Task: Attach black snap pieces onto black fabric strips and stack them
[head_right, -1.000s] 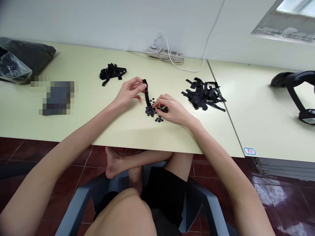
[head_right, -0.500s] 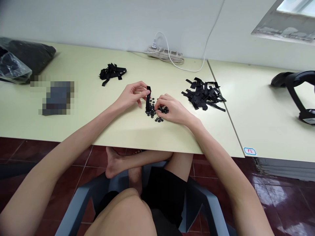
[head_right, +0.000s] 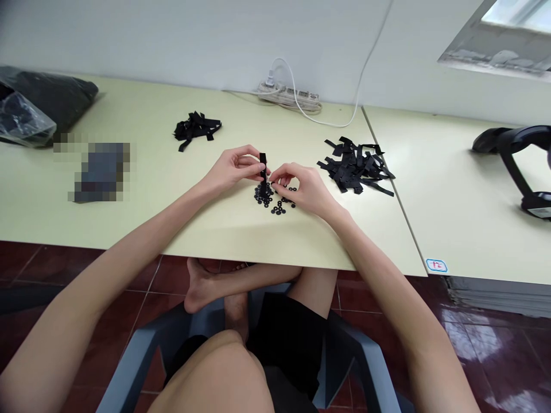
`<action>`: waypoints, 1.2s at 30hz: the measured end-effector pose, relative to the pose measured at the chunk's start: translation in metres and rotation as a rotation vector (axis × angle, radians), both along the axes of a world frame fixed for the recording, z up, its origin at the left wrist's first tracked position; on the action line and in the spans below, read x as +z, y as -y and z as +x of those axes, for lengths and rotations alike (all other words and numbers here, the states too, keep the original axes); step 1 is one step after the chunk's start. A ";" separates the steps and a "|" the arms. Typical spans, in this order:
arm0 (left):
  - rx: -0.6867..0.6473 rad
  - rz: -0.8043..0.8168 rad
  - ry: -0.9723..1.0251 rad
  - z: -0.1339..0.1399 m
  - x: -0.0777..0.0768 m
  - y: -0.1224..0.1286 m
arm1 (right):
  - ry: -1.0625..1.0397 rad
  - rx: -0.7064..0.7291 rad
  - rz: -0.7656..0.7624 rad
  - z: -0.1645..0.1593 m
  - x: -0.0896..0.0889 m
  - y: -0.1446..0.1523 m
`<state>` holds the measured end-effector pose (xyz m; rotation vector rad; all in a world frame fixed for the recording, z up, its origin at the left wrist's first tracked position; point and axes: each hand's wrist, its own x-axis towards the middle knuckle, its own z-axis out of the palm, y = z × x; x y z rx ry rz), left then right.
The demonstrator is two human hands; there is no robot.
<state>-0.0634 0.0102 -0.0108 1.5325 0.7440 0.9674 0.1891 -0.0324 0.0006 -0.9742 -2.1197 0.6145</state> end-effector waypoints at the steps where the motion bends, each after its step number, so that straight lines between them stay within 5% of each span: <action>1: -0.002 0.012 0.004 0.000 0.000 0.000 | -0.008 -0.005 -0.003 0.000 0.000 0.000; 15: -0.019 0.017 0.023 0.007 0.006 0.008 | -0.122 -0.077 0.040 -0.003 0.001 0.003; 24: -0.025 -0.023 0.034 0.011 0.010 0.015 | -0.151 -0.079 0.198 -0.007 -0.007 -0.001; 36: -0.068 -0.052 0.064 0.011 0.007 0.013 | -0.165 -0.119 0.172 -0.010 -0.009 -0.001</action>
